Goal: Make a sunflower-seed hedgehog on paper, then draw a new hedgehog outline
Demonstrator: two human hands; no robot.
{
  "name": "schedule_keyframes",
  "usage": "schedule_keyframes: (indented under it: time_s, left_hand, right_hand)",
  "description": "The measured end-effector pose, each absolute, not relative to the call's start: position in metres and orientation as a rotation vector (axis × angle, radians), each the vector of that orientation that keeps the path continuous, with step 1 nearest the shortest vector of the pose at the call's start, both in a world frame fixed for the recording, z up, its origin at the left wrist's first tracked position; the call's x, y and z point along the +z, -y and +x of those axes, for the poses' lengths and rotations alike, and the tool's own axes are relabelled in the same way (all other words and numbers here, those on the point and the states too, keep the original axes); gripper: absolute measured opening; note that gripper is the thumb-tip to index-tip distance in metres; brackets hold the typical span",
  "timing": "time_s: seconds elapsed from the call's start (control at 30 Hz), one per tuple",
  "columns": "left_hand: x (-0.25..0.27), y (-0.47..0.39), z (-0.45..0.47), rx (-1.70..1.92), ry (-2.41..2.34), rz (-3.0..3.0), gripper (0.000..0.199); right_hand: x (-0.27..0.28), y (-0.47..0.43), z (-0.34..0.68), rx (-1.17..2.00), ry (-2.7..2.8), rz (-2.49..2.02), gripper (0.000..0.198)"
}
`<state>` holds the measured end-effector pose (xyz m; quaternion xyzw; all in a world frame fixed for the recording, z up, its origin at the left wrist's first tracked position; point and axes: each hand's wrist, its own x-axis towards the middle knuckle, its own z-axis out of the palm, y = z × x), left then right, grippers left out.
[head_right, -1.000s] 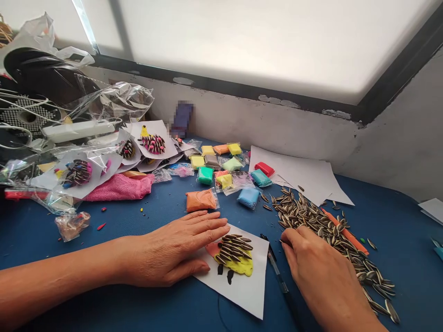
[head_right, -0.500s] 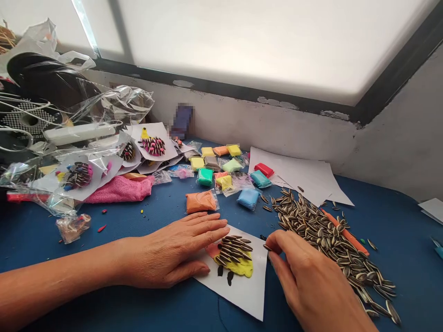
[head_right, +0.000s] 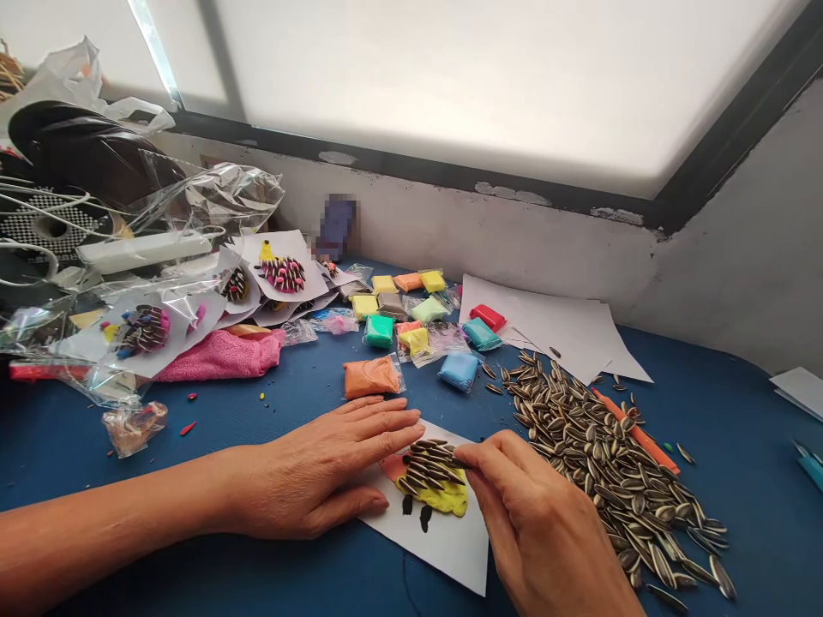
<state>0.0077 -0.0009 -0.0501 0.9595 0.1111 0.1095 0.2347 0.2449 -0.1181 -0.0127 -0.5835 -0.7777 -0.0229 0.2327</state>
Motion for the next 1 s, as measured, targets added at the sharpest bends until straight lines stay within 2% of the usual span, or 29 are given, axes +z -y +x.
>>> schedule_keyframes:
  time_s: [0.2, 0.67, 0.77, 1.0]
  left_hand:
    - [-0.053, 0.001, 0.007, 0.306, -0.322, 2.618, 0.068]
    - [-0.054, 0.001, 0.006, 0.341, -0.298, 2.603, 0.066]
    - [-0.054, 0.001, 0.006, 0.355, -0.299, 2.606, 0.066]
    - [-0.055, 0.002, 0.006, 0.35, -0.305, 2.613, 0.064]
  right_hand:
    - [-0.019, 0.128, 0.25, -0.027, 2.055, -1.646, 0.004]
    - [-0.032, 0.135, 0.251, -0.079, 2.107, -1.635, 0.008]
    - [-0.033, 0.133, 0.25, -0.071, 2.101, -1.66, 0.012]
    - [-0.045, 0.135, 0.246, -0.229, 1.948, -1.818, 0.037]
